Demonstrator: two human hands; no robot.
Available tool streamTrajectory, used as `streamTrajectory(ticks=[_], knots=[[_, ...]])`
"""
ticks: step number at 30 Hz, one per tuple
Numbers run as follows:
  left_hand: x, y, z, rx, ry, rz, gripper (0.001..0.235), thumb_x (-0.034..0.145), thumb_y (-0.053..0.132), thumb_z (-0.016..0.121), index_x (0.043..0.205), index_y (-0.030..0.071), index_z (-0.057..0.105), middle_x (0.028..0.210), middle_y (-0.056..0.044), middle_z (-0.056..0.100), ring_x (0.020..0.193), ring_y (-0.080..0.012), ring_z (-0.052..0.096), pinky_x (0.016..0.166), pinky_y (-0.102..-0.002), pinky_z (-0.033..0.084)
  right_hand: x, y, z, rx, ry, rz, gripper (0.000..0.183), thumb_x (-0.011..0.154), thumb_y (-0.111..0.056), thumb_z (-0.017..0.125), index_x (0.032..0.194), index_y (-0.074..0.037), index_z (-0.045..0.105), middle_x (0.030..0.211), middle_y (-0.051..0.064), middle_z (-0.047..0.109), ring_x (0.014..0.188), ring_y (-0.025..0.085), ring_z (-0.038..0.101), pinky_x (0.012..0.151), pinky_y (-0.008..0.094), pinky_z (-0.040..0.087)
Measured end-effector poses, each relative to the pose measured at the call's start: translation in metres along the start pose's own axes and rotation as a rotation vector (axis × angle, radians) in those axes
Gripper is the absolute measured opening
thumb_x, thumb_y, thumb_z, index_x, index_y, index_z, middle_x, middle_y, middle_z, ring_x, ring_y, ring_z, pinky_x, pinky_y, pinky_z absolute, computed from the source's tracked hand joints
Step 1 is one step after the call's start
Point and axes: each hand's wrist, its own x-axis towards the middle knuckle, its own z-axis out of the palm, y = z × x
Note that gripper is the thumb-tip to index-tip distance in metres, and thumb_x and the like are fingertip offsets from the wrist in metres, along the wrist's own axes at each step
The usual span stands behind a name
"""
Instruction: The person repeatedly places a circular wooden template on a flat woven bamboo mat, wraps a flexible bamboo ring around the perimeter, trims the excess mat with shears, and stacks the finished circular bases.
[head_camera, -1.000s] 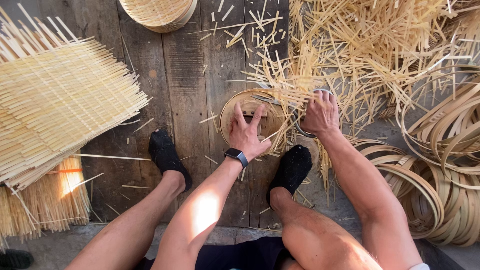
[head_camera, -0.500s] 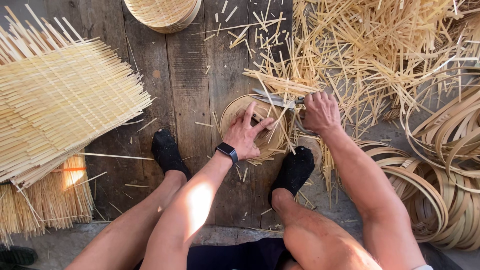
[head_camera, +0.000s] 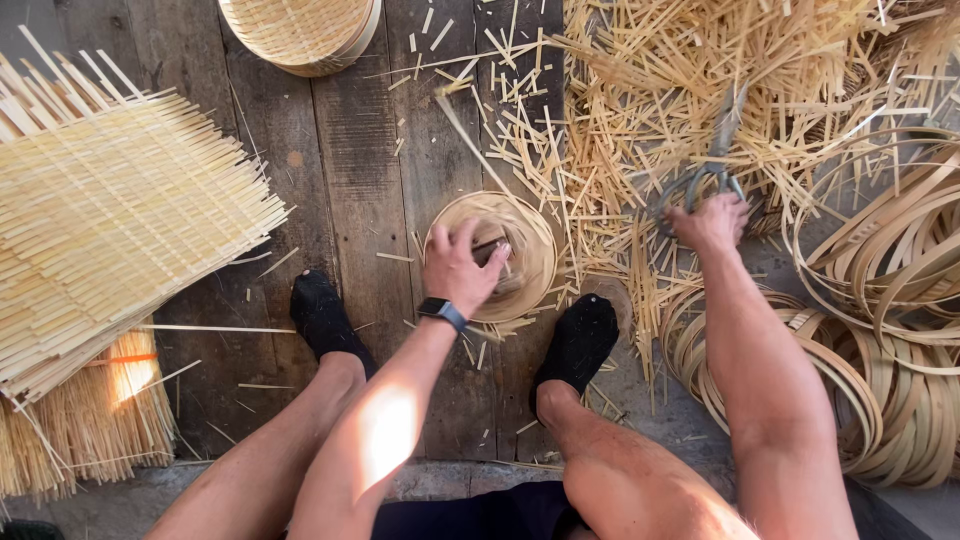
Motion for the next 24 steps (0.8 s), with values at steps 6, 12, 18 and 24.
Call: streamTrajectory(ticks=[6, 12, 18, 24], knots=[[0.057, -0.047, 0.007, -0.17, 0.231, 0.522, 0.088, 0.084, 0.066, 0.077, 0.148, 0.012, 0.049, 0.14, -0.023, 0.052, 0.128, -0.04, 0.047, 0.102, -0.06, 0.037, -0.087, -0.027, 0.015, 0.28, -0.354, -0.323, 0.051, 0.086, -0.032, 0.077, 0.128, -0.005, 0.066, 0.113, 0.014, 0.072, 0.098, 0.022, 0.07, 0.09, 0.037, 0.062], [0.121, -0.025, 0.037, -0.022, -0.068, 0.215, 0.044, 0.089, 0.054, 0.072, 0.123, 0.026, 0.079, 0.12, -0.015, 0.067, 0.115, -0.0329, 0.057, 0.104, -0.044, 0.046, -0.143, -0.083, 0.026, 0.385, -0.383, -0.538, 0.036, 0.087, -0.027, 0.08, 0.112, -0.004, 0.073, 0.103, 0.01, 0.076, 0.09, 0.017, 0.071, 0.082, 0.034, 0.057], [0.123, 0.003, 0.053, -0.28, -0.001, 0.322, 0.022, 0.075, 0.035, 0.087, 0.091, 0.02, 0.085, 0.083, -0.01, 0.069, 0.081, -0.0253, 0.065, 0.076, -0.039, 0.052, -0.126, -0.076, 0.036, 0.47, -0.526, -0.296, 0.025, 0.087, -0.02, 0.081, 0.099, 0.001, 0.076, 0.082, 0.011, 0.075, 0.071, 0.018, 0.069, 0.065, 0.034, 0.058], [0.111, 0.004, 0.056, -0.28, 0.063, 0.339, 0.023, 0.077, 0.035, 0.086, 0.093, 0.018, 0.084, 0.085, -0.01, 0.071, 0.082, -0.0257, 0.067, 0.082, -0.039, 0.052, -0.124, -0.073, 0.039, 0.631, -0.592, -0.227, 0.021, 0.085, -0.016, 0.082, 0.093, 0.002, 0.075, 0.08, 0.011, 0.075, 0.065, 0.015, 0.069, 0.058, 0.028, 0.059]])
